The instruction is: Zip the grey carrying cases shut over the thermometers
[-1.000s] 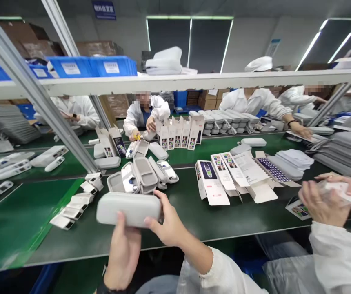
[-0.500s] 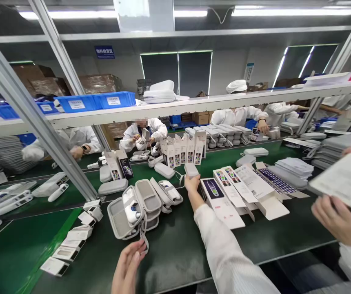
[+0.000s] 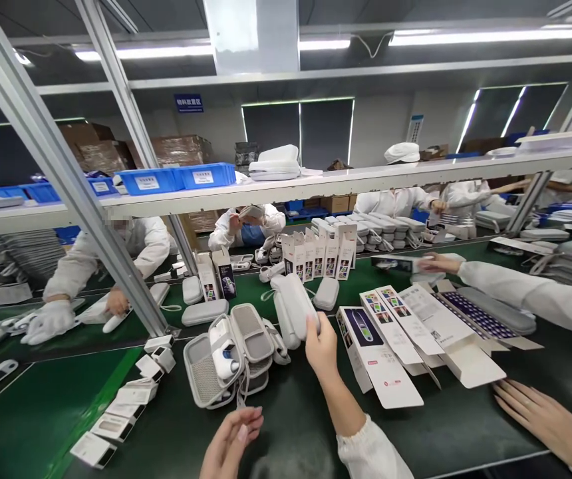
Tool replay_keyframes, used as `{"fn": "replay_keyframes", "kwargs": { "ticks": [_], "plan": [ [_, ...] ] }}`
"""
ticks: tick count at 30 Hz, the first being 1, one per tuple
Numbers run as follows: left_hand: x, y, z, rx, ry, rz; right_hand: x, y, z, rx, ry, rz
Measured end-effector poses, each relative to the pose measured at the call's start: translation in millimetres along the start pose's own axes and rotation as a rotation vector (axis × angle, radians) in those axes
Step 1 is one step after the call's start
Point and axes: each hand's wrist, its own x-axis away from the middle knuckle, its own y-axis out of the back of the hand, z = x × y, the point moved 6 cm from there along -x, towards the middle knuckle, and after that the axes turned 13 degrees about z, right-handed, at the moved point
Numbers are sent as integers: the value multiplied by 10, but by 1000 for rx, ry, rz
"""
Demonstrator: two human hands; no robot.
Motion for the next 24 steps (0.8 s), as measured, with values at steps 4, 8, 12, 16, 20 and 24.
{"fn": "replay_keyframes", "kwargs": {
  "ticks": [4, 8, 12, 16, 20, 24],
  "plan": [
    [-202, -280, -266, 143, -86, 136, 627, 42, 423, -182, 118, 184],
    [-280, -399, -293, 385, -3, 166, 1125, 20, 567, -59, 272, 180],
    [-220, -305, -239, 621, 1, -38, 1262, 75, 240, -124, 110, -114],
    [-152, -231, -307, 783, -54, -186, 1339, -466, 166, -586, -119, 482],
    [-75, -160, -381, 815, -13, -255, 1564, -872, 382, -810, -165, 834],
    [55, -19, -396, 805, -23, -359, 1712, -1165, 297, -805, -221, 825]
  ]
}}
